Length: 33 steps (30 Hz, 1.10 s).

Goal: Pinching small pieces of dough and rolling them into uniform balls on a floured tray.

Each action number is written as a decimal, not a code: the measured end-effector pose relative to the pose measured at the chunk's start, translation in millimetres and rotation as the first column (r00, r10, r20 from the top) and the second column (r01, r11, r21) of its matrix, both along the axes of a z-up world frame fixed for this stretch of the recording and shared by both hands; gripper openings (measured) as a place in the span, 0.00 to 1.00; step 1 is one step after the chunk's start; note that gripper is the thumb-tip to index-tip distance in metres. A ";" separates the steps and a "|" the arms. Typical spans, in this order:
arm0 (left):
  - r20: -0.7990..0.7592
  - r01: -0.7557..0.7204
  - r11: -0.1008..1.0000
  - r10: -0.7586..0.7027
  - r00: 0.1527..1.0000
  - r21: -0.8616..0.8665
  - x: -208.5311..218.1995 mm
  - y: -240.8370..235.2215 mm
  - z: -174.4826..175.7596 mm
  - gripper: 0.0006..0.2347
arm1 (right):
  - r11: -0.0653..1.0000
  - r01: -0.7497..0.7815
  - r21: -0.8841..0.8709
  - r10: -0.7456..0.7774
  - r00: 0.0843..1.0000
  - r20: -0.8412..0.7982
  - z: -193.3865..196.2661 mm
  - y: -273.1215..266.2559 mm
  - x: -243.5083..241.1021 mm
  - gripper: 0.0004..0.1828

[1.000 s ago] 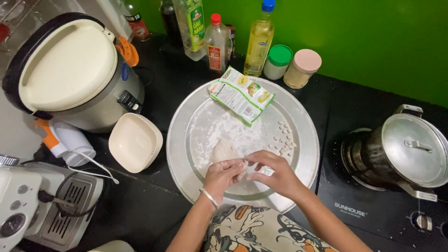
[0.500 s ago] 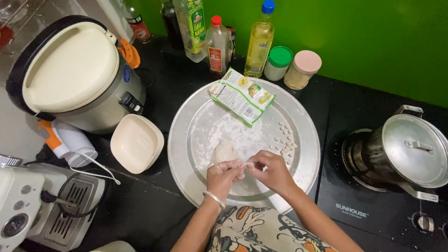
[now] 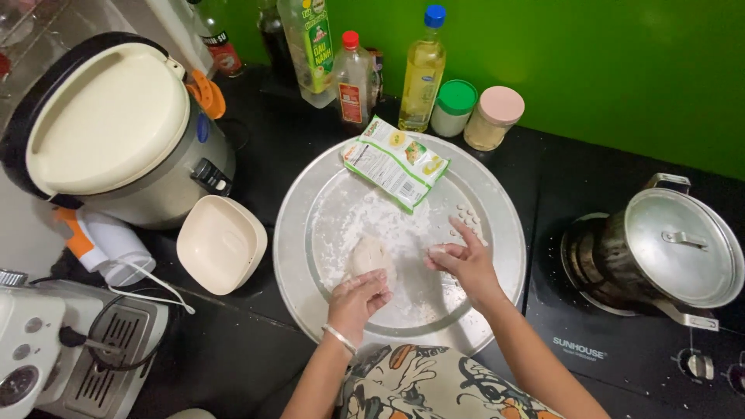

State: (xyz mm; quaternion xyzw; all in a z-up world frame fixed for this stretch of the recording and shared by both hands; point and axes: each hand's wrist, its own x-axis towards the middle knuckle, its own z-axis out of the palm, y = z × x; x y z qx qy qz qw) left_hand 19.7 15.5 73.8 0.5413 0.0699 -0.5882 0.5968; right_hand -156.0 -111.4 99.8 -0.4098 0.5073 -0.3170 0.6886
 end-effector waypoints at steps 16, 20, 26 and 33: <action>0.149 0.238 0.971 -0.241 0.959 0.037 -15.1 0.6 -16.4 0.12 | 0.872 -0.352 -0.339 0.050 0.755 -0.654 -55.4 -33.2 18.1 0.10; 0.165 0.208 0.975 -0.218 0.962 0.076 -6.9 4.8 -10.9 0.11 | 0.522 -0.621 -0.585 -0.136 0.617 -0.775 -116.0 -78.7 29.3 0.18; 0.200 0.162 0.978 -0.187 0.962 0.135 9.3 9.1 -4.8 0.12 | 0.158 -0.956 -0.246 -0.152 0.223 -0.963 -131.2 -85.9 42.9 0.08; 0.173 0.167 0.977 -0.189 0.967 0.136 3.1 3.0 4.0 0.13 | 0.737 -0.628 -0.250 0.137 0.501 -0.854 -75.8 -64.8 29.8 0.25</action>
